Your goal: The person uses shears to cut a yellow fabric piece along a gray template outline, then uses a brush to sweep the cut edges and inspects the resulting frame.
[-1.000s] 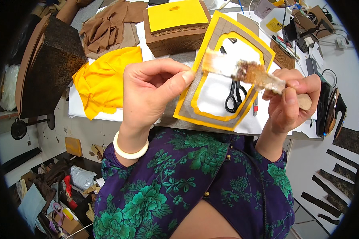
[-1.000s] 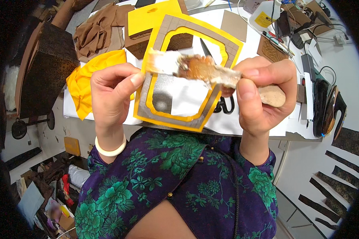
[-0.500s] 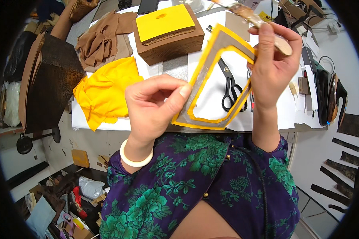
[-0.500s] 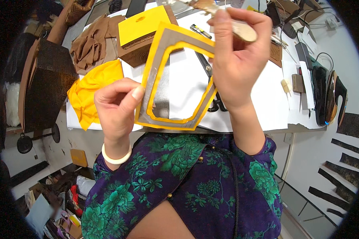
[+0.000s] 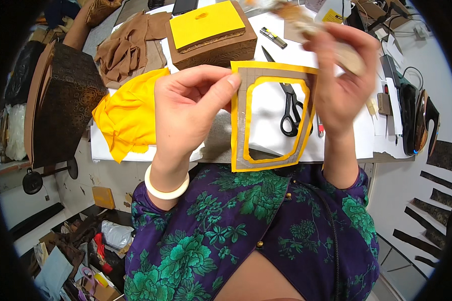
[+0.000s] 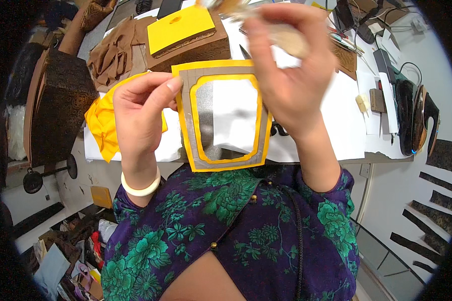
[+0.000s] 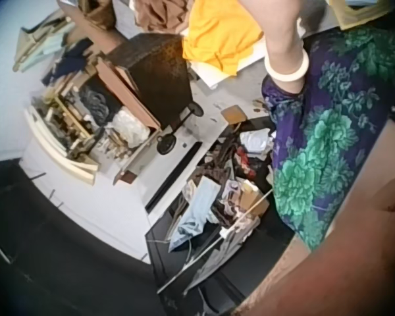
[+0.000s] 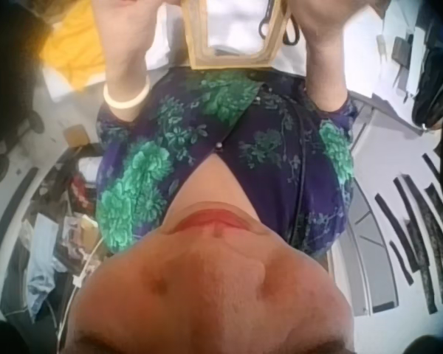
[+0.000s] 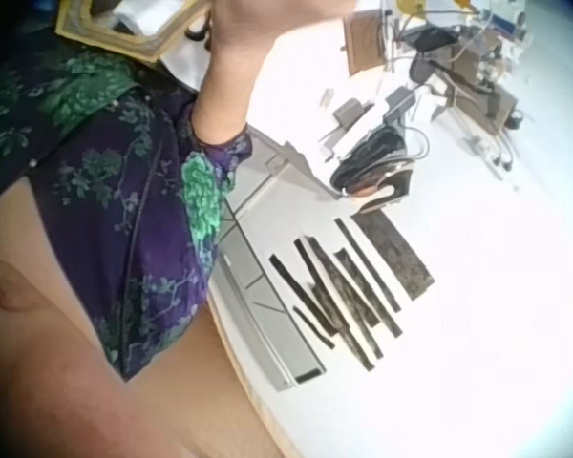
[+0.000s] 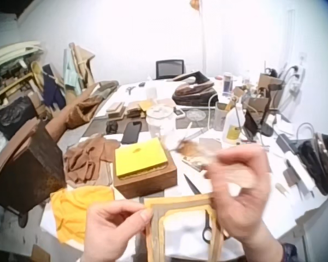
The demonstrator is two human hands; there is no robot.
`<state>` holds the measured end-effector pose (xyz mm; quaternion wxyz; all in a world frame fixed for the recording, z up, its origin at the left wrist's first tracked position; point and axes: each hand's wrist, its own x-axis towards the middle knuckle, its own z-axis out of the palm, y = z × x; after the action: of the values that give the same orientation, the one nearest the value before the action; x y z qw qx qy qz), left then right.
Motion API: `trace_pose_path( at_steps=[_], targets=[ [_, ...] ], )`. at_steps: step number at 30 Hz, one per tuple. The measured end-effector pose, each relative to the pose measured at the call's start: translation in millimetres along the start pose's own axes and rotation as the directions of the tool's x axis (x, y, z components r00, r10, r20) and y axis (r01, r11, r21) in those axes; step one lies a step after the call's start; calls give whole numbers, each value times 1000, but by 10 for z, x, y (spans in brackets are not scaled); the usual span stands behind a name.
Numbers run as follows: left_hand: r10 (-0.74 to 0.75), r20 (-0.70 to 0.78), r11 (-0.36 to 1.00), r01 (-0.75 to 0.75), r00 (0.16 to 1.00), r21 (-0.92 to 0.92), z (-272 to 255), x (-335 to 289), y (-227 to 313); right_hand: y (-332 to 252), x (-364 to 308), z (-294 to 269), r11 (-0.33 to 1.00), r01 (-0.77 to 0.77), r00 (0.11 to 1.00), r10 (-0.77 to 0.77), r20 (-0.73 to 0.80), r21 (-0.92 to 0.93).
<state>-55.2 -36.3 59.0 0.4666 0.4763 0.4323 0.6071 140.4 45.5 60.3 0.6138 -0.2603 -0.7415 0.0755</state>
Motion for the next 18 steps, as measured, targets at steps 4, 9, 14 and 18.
trace_pose_path(
  at_steps=[4,9,14,18],
  targets=[
    [-11,-73,998,6,997,-56,-102,31,-67,-321,-115,-269,805,-194,961,272,-59,560],
    [6,-59,995,-12,998,-95,-108,27,-100,-345,-353,-284,691,-386,922,306,236,611],
    [29,-97,996,-36,995,-77,-67,-1,-58,-261,-376,-302,695,-396,918,286,275,601],
    [36,-85,996,-43,996,-73,-78,3,-52,-266,-353,-315,711,-326,945,230,231,623]
  ],
)
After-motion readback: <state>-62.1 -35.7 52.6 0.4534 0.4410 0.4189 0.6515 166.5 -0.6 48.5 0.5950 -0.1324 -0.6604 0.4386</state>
